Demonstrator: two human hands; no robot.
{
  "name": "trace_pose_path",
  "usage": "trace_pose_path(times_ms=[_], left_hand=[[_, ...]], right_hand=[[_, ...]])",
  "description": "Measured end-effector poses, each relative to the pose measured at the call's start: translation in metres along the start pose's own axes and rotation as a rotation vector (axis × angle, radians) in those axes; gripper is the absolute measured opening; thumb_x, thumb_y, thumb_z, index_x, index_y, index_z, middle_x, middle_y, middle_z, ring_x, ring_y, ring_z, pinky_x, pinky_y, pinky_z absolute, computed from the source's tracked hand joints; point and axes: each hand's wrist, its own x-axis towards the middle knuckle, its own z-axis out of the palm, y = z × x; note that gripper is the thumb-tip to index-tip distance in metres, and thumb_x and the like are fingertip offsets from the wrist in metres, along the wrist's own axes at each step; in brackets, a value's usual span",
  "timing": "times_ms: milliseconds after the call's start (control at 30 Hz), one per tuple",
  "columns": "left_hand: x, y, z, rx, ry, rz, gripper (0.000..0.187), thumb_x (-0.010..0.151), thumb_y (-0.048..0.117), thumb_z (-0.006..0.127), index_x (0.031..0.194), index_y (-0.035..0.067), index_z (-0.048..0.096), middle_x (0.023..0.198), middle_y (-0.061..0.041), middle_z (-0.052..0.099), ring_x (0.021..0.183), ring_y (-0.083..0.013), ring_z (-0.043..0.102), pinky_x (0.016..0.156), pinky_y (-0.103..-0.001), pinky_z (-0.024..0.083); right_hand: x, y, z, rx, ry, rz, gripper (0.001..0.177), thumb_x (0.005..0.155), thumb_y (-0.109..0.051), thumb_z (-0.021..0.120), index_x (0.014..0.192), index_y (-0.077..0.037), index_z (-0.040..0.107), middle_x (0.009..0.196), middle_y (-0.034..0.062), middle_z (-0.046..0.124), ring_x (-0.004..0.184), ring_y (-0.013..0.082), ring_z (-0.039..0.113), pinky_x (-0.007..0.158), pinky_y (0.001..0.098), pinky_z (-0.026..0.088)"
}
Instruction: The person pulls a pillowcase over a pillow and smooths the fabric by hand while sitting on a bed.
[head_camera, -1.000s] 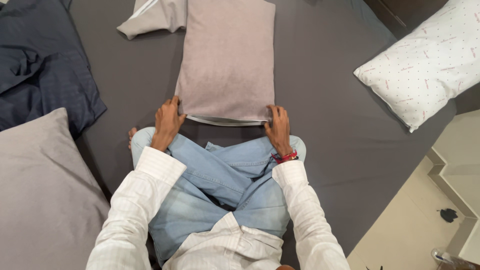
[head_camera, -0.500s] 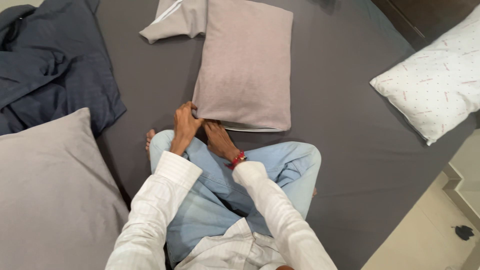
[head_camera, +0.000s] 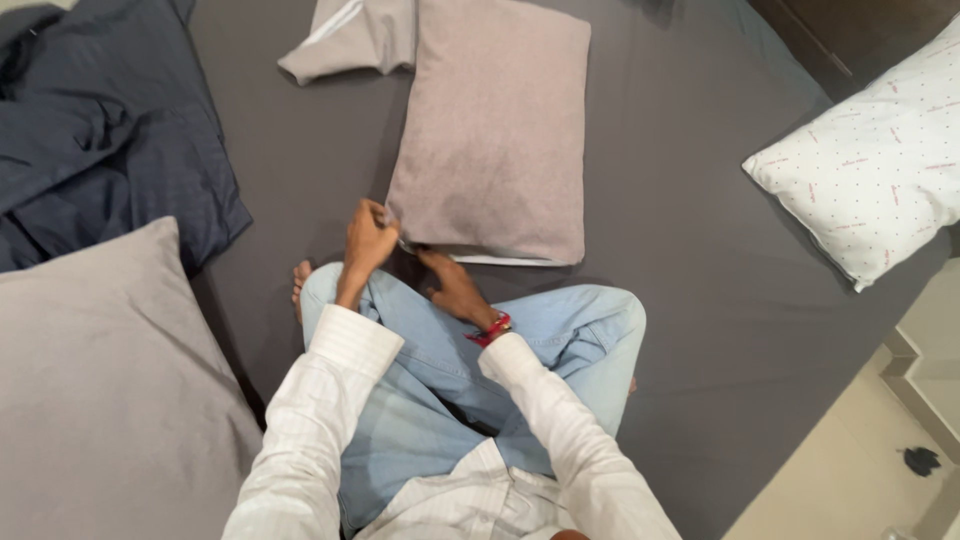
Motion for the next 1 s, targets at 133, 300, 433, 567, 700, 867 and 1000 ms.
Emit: trace_pose_path(times_ms=[133, 300, 433, 567, 700, 867, 1000], left_hand=[[0.022, -0.033, 0.017, 0.05, -0.043, -0.004, 0.061, 0.083, 0.022, 0.079, 0.131, -0.002, 0.05, 0.113, -0.028, 0.066, 0.109, -0.0447, 0.061, 0.091, -0.05, 0.048], [0.03, -0.035, 0.003, 0.064, -0.101, -0.081, 0.032, 0.088, 0.016, 0.078, 0.113, -0.003, 0.069, 0.095, -0.019, 0.076, 0.09, -0.032, 0.075, 0.08, -0.04, 0.058], [0.044, -0.037, -0.022, -0.202, -0.25, -0.188, 0.023, 0.086, 0.007, 0.08, 0.102, -0.007, 0.071, 0.09, -0.017, 0.077, 0.079, -0.0231, 0.078, 0.07, -0.032, 0.064], [0.047, -0.047, -0.015, -0.428, -0.368, -0.242, 0.022, 0.084, 0.003, 0.079, 0.1, -0.009, 0.07, 0.089, -0.02, 0.076, 0.078, -0.0246, 0.077, 0.071, -0.033, 0.066], [0.05, -0.049, -0.014, -0.471, -0.381, -0.27, 0.024, 0.085, 0.001, 0.077, 0.103, -0.011, 0.067, 0.09, -0.023, 0.075, 0.079, -0.0269, 0.077, 0.073, -0.034, 0.067], [0.052, -0.057, -0.011, -0.388, -0.367, -0.273, 0.019, 0.092, 0.004, 0.069, 0.105, -0.01, 0.067, 0.092, -0.023, 0.075, 0.08, -0.0279, 0.077, 0.072, -0.034, 0.067], [0.061, -0.066, -0.007, -0.435, -0.4, -0.346, 0.042, 0.09, 0.004, 0.071, 0.126, -0.011, 0.055, 0.093, -0.022, 0.073, 0.081, -0.0275, 0.076, 0.071, -0.034, 0.067]], right_hand=[[-0.025, 0.042, -0.041, 1.373, 0.301, 0.727, 0.048, 0.084, -0.013, 0.065, 0.131, -0.004, 0.057, 0.137, 0.02, 0.064, 0.129, 0.0326, 0.061, 0.111, 0.0455, 0.047], [-0.046, 0.083, -0.09, 1.727, 0.919, 0.703, 0.036, 0.093, -0.02, 0.071, 0.115, -0.002, 0.049, 0.125, 0.018, 0.054, 0.129, 0.0364, 0.052, 0.113, 0.0519, 0.048], [-0.062, 0.102, -0.134, 1.468, 1.053, 0.619, 0.047, 0.089, -0.018, 0.071, 0.128, -0.001, 0.052, 0.13, 0.0126, 0.053, 0.132, 0.0317, 0.051, 0.11, 0.0501, 0.05], [-0.054, 0.113, -0.183, 1.312, 0.931, 0.551, 0.037, 0.092, -0.014, 0.069, 0.122, 0.003, 0.056, 0.123, 0.0152, 0.062, 0.123, 0.0323, 0.059, 0.107, 0.0475, 0.053], [-0.049, 0.114, -0.196, 1.127, 0.89, 0.475, 0.021, 0.092, -0.014, 0.058, 0.095, 0.007, 0.058, 0.1, 0.015, 0.068, 0.1, 0.0326, 0.074, 0.092, 0.0442, 0.06], [-0.07, 0.094, -0.157, 0.667, 0.94, 0.49, 0.016, 0.096, -0.005, 0.053, 0.094, 0.003, 0.066, 0.093, 0.0093, 0.069, 0.084, 0.0191, 0.066, 0.075, 0.0311, 0.052], [-0.074, 0.058, -0.108, 0.648, 0.666, 0.292, 0.026, 0.096, 0.007, 0.051, 0.105, -0.001, 0.074, 0.094, 0.0041, 0.07, 0.078, 0.0086, 0.058, 0.068, 0.0214, 0.047]])
